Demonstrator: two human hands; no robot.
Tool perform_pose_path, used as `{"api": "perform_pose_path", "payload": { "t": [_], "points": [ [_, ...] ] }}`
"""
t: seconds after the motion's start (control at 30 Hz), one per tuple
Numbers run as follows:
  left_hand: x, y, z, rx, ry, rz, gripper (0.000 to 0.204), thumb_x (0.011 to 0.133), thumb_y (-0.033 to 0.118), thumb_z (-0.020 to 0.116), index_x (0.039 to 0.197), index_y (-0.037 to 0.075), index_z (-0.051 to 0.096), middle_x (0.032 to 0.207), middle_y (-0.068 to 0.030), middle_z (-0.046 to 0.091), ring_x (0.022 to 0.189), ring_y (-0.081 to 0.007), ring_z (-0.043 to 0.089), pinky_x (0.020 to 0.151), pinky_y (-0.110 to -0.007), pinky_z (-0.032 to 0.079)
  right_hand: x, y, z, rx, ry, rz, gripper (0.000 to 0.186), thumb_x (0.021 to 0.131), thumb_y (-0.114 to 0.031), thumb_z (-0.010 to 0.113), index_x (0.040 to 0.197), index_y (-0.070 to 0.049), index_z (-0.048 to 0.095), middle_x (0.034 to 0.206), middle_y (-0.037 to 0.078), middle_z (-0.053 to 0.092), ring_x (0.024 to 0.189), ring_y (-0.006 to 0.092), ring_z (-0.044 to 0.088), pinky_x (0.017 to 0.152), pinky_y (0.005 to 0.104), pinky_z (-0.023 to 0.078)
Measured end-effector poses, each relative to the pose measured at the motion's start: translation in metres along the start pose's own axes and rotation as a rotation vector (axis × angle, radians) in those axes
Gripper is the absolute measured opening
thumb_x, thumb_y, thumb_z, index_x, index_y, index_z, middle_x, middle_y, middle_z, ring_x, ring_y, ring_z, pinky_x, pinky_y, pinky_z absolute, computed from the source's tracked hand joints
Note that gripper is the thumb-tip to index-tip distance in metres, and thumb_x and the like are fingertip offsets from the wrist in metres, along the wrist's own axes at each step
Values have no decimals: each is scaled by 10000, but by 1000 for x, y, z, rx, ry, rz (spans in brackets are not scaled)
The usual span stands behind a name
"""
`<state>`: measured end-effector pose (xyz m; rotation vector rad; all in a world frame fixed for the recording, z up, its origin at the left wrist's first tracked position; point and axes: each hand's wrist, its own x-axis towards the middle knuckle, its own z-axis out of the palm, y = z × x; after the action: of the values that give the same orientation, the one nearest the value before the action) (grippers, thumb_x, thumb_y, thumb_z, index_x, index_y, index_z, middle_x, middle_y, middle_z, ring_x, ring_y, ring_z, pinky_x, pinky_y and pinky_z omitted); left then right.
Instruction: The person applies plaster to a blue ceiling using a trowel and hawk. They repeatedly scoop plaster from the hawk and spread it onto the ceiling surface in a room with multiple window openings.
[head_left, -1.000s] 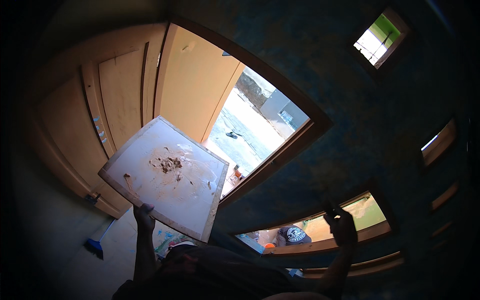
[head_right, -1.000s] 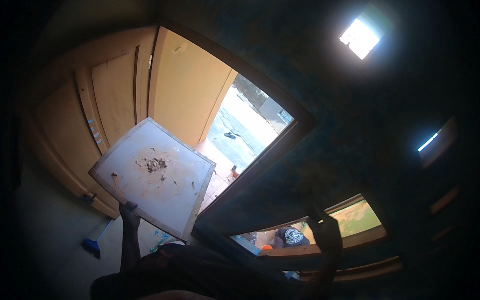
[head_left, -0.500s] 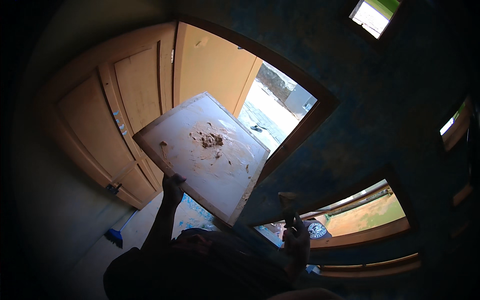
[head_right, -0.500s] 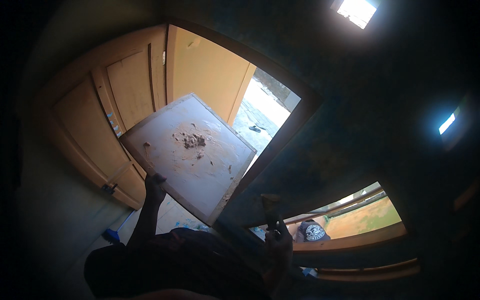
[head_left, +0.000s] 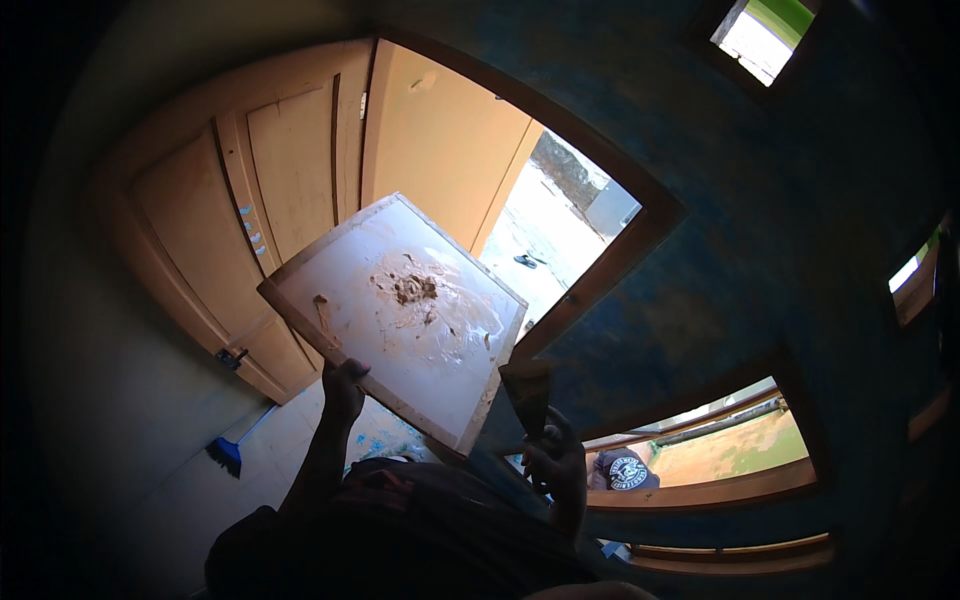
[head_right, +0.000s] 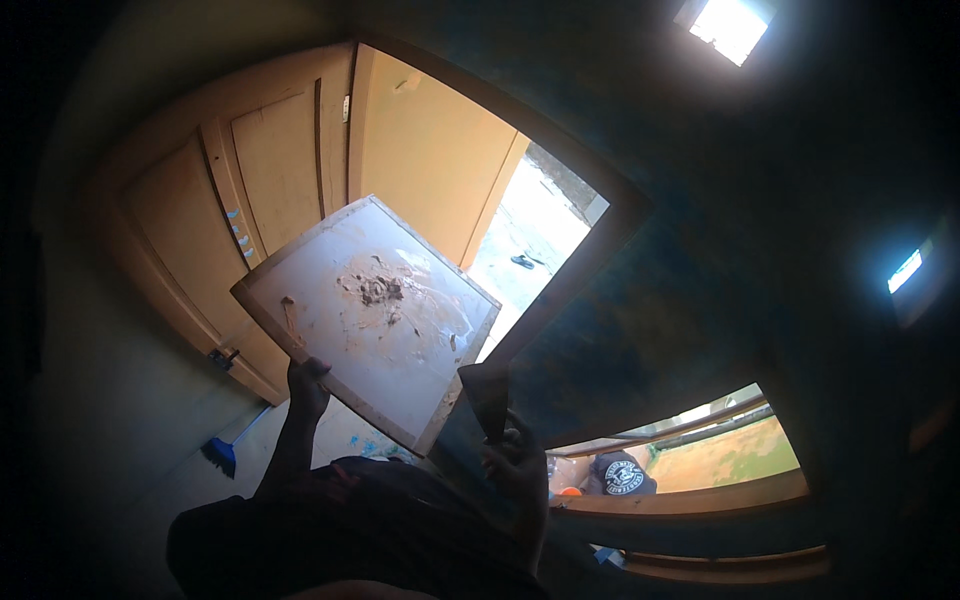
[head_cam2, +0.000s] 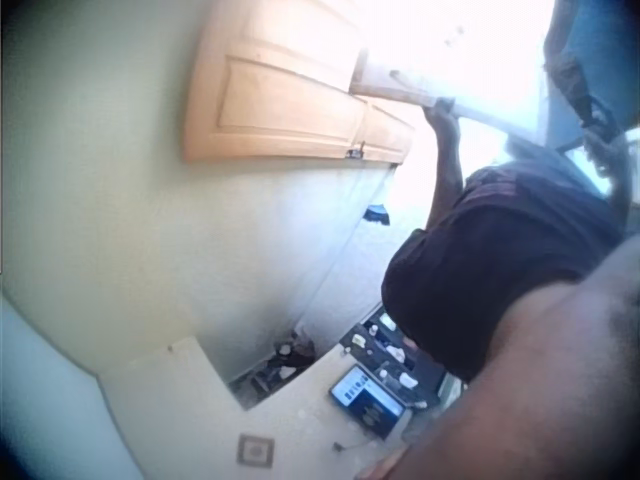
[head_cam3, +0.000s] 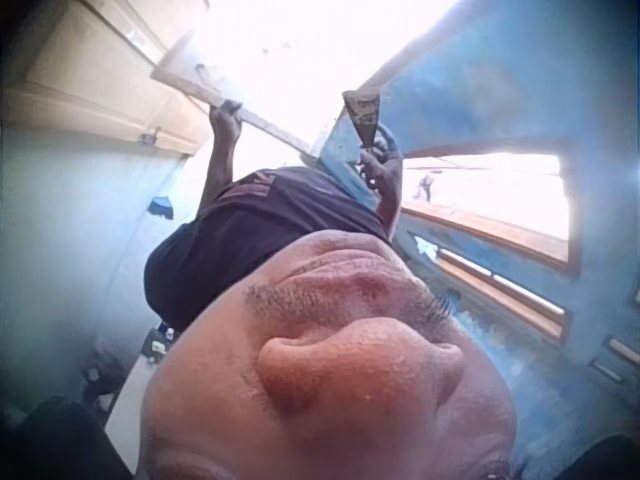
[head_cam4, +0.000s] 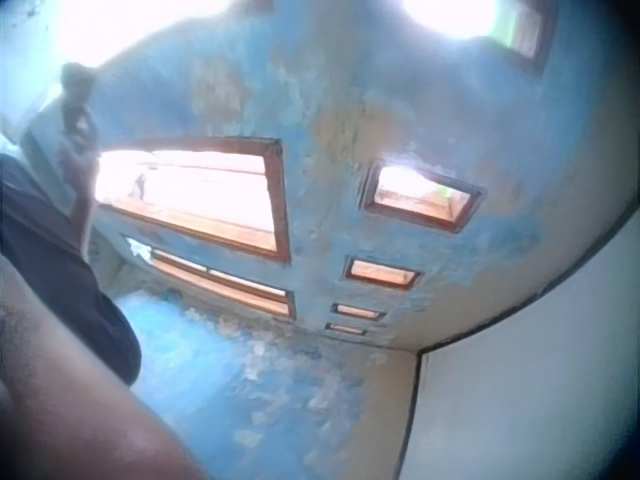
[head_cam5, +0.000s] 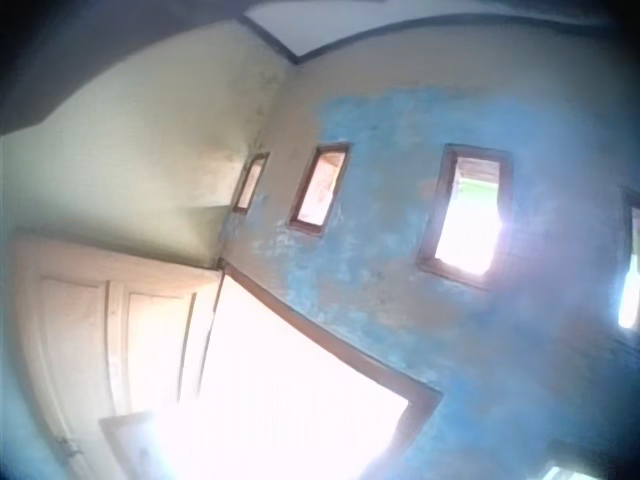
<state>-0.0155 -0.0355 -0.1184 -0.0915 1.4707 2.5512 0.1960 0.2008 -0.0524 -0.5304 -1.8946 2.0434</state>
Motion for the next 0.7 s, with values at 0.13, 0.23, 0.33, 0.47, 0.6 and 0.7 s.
{"api": "perform_pose_path", "payload": {
  "t": [0.13, 0.23, 0.33, 0.47, 0.6, 0.7],
  "points": [
    [-14, 10, 19, -199, 47, 2, 503, 542, -16, 463, 1026, 66, 355, 813, -52, 414, 761, -176, 462, 737, -329, 409, 10, -7, -5, -5, -61, 94, 427, 679, -12, 509, 1090, 18, 394, 764, 109, 510, 525, 123, 502, 423, 221, 416],
    [-15, 11, 21, -178, 70, 17, 505, 543, -21, 462, 1029, 65, 354, 805, -48, 414, 763, -174, 460, 733, -326, 409, 16, -26, -1, -77, 4, 79, 382, 699, -15, 483, 1070, 31, 408, 745, 112, 514, 510, 118, 494, 416, 220, 412],
    [-16, 8, 19, -144, 104, -17, 497, 548, -20, 466, 1027, 50, 353, 806, -48, 409, 760, -171, 453, 724, -306, 400, 23, -28, -9, 14, 18, 64, 366, 705, -13, 479, 1062, 32, 415, 735, 114, 519, 508, 118, 494, 413, 221, 412],
    [-13, -2, 14, -172, 71, 5, 542, 547, -14, 471, 1068, 28, 328, 837, -60, 398, 782, -182, 443, 735, -281, 382, 25, -20, -19, 58, 21, 89, 363, 719, -22, 489, 1069, 33, 414, 750, 115, 524, 509, 125, 497, 418, 226, 419],
    [-15, 4, 23, -238, 53, 13, 618, 535, -33, 456, 1127, 37, 291, 883, -68, 402, 839, -198, 435, 796, -296, 362, 16, -8, -22, 45, 33, 86, 332, 733, -26, 488, 1055, 31, 432, 720, 98, 532, 496, 111, 491, 414, 220, 407],
    [-10, -1, 16, -249, 22, 21, 628, 533, -41, 452, 1134, 37, 289, 901, -70, 406, 854, -201, 433, 816, -302, 351, 3, 0, -30, 89, 11, 208, 325, 736, -36, 489, 1053, 19, 441, 698, 80, 532, 491, 99, 486, 409, 211, 398]
  ]
}}
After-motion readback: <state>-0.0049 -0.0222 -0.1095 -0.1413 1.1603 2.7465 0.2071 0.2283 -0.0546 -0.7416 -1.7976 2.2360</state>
